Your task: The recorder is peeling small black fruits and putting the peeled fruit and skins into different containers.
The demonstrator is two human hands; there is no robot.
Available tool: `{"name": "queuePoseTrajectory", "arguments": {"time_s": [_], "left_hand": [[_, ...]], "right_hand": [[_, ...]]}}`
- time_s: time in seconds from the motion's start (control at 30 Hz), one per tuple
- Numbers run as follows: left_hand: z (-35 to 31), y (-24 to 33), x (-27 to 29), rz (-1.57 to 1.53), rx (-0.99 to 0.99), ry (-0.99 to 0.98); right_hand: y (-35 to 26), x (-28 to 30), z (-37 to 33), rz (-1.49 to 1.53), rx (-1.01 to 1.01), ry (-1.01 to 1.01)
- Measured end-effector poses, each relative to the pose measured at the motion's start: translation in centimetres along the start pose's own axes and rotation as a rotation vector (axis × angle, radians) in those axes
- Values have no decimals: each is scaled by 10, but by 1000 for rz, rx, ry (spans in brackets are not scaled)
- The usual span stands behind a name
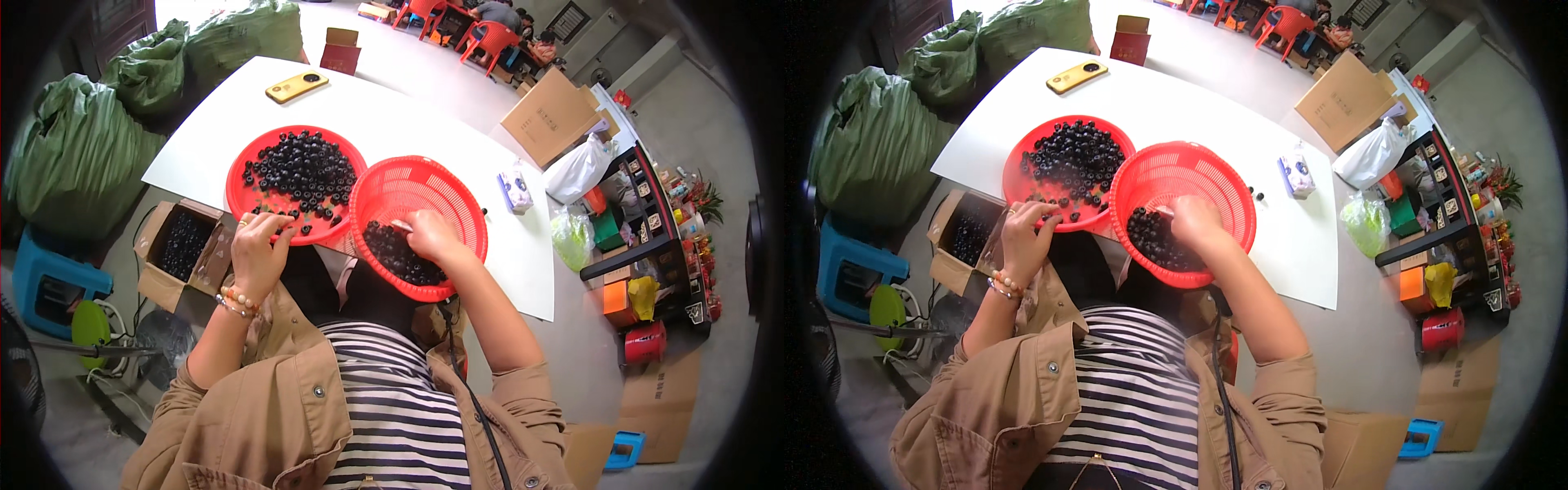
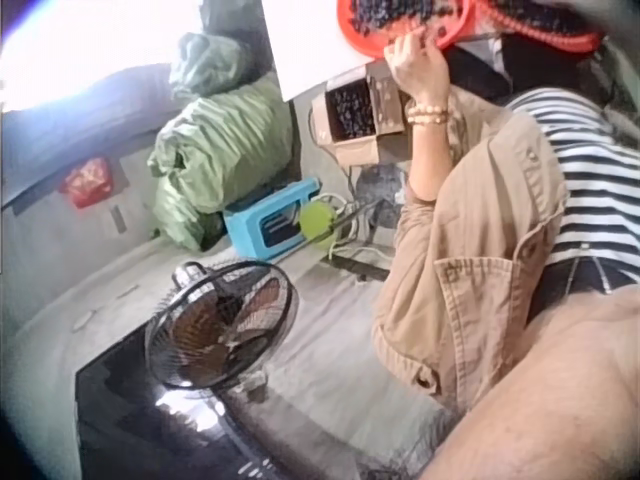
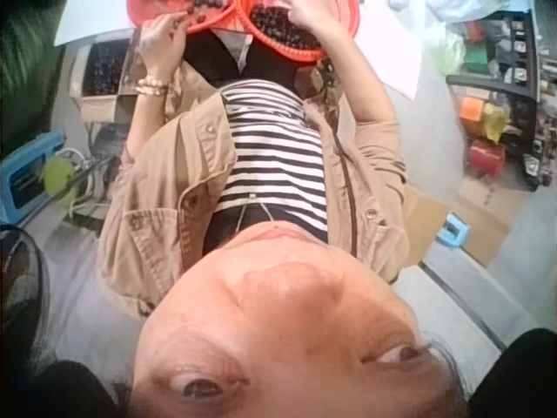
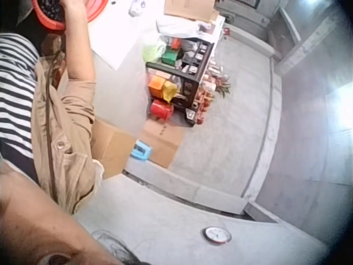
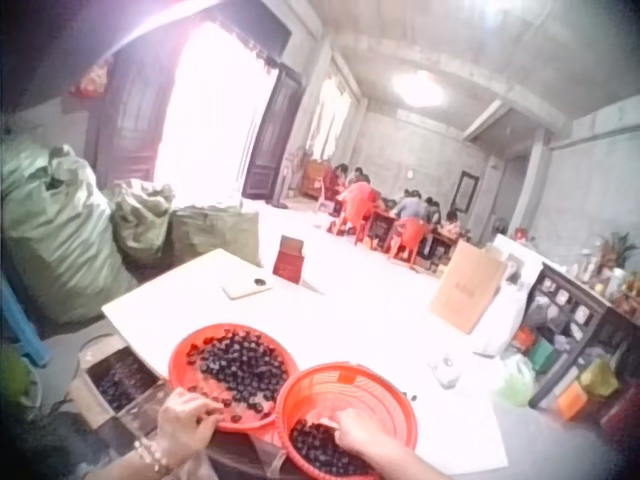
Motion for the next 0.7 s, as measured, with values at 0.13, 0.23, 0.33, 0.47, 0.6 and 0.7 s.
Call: {"name": "queuePoseTrajectory", "arguments": {"time_s": [0.13,0.23,0.33,0.47,0.6,0.7], "left_hand": [[0,12,2,-127,-15,5],[-1,16,2,-207,-8,-37],[-3,18,1,-284,-49,-68],[-5,26,3,-414,57,-145],[-6,37,8,-537,147,-236],[-9,42,9,-640,219,-320]], "right_hand": [[-4,4,1,9,-35,-26],[-1,1,1,-13,-35,-28],[0,1,0,59,-47,-7],[6,8,0,249,-30,-17],[-5,23,-10,283,-110,206],[-31,37,-28,707,42,176]]}}
Point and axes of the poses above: each hand's wrist, its own z-axis towards the middle knuckle, its own x-axis out of the back of the hand, y = z × x, the point moved 1 cm from there along z, towards the middle knuckle, and after that the axes turned 3 degrees about x, right-handed, at the moved point
